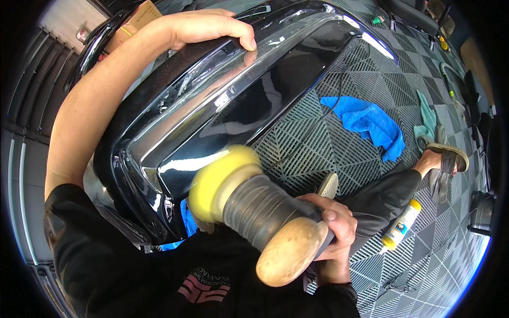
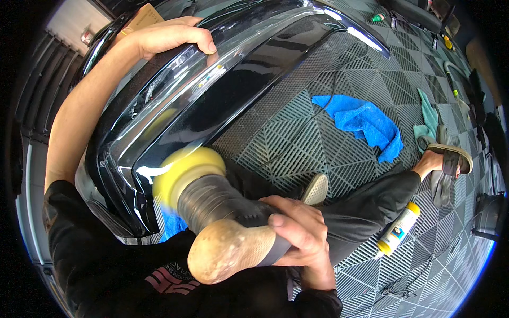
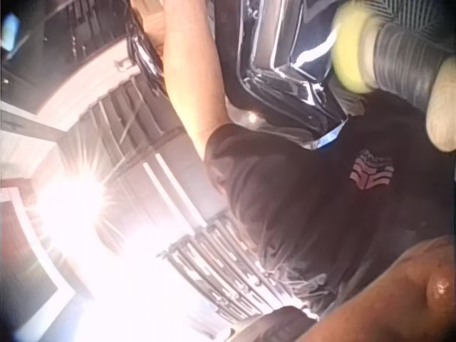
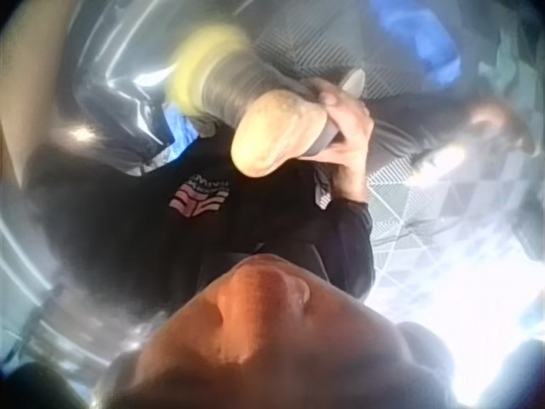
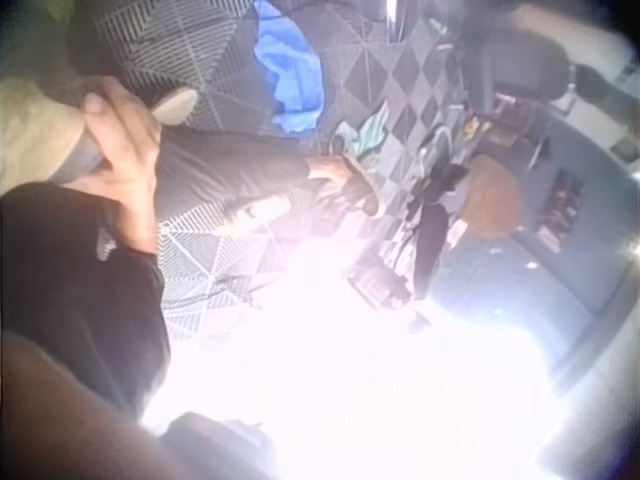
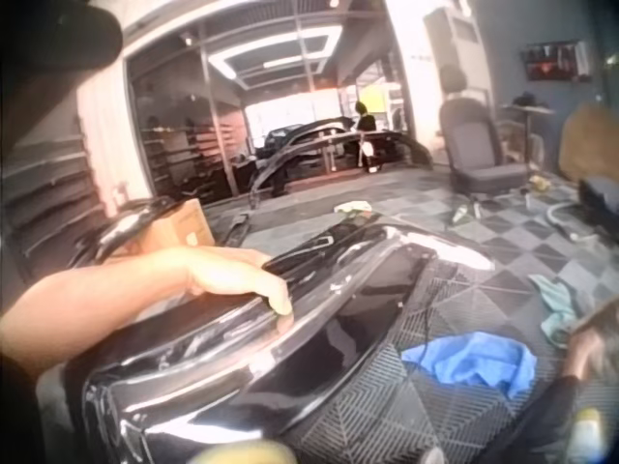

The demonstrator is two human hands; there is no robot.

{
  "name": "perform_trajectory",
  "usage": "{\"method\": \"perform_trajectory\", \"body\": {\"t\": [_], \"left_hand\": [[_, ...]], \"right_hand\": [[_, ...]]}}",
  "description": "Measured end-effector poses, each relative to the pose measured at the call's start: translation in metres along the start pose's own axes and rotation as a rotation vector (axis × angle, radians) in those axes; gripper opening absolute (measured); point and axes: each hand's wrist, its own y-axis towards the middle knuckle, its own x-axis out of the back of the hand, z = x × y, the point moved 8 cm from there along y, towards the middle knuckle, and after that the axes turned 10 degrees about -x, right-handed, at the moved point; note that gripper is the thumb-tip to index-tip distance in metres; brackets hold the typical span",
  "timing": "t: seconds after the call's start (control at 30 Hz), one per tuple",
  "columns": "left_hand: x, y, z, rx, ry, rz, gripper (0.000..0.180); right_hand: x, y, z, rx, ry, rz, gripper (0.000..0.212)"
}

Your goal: The person uses a rotary polisher with a yellow pad to buff a black glossy car part, then wipes it with a blue microfiber cloth. They inspect the surface by hand, apply more compound from a bottle, and continue polishing and wiping the same part.

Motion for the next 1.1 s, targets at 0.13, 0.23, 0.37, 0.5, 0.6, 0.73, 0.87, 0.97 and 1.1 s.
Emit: {"method": "perform_trajectory", "body": {"t": [0.13, 0.23, 0.37, 0.5, 0.6, 0.73, 0.87, 0.97, 1.1], "left_hand": [[-0.002, 0.004, 0.007, -0.02, -0.038, -0.019, 0.04], [-0.002, 0.004, 0.008, -0.034, -0.049, -0.017, 0.041], [-0.001, 0.001, 0.005, -0.051, -0.013, -0.051, 0.041], [-0.001, -0.001, 0.002, -0.075, 0.059, -0.013, 0.042], [0.0, -0.003, 0.005, -0.075, 0.048, -0.027, 0.042], [0.001, -0.003, 0.007, -0.062, 0.028, -0.048, 0.042], [-0.002, -0.008, 0.011, 0.005, -0.063, 0.022, 0.047], [0.002, -0.005, 0.002, -0.042, -0.014, -0.018, 0.049], [-0.003, -0.008, 0.0, -0.064, -0.032, -0.026, 0.038]], "right_hand": [[-0.002, 0.0, 0.008, -0.013, 0.089, 0.037, 0.069], [-0.004, -0.001, 0.009, -0.004, 0.106, 0.044, 0.069], [0.0, -0.002, 0.004, -0.025, 0.102, 0.012, 0.072], [0.007, -0.002, 0.003, -0.081, 0.08, -0.073, 0.073], [0.002, -0.005, 0.003, -0.061, 0.091, -0.01, 0.069], [-0.005, -0.005, 0.006, -0.035, 0.114, 0.031, 0.066], [0.0, -0.001, 0.002, -0.041, 0.061, -0.022, 0.077], [0.019, -0.013, -0.007, -0.163, -0.004, -0.089, 0.094], [0.034, -0.008, -0.018, -0.073, 0.054, -0.127, 0.11]]}}
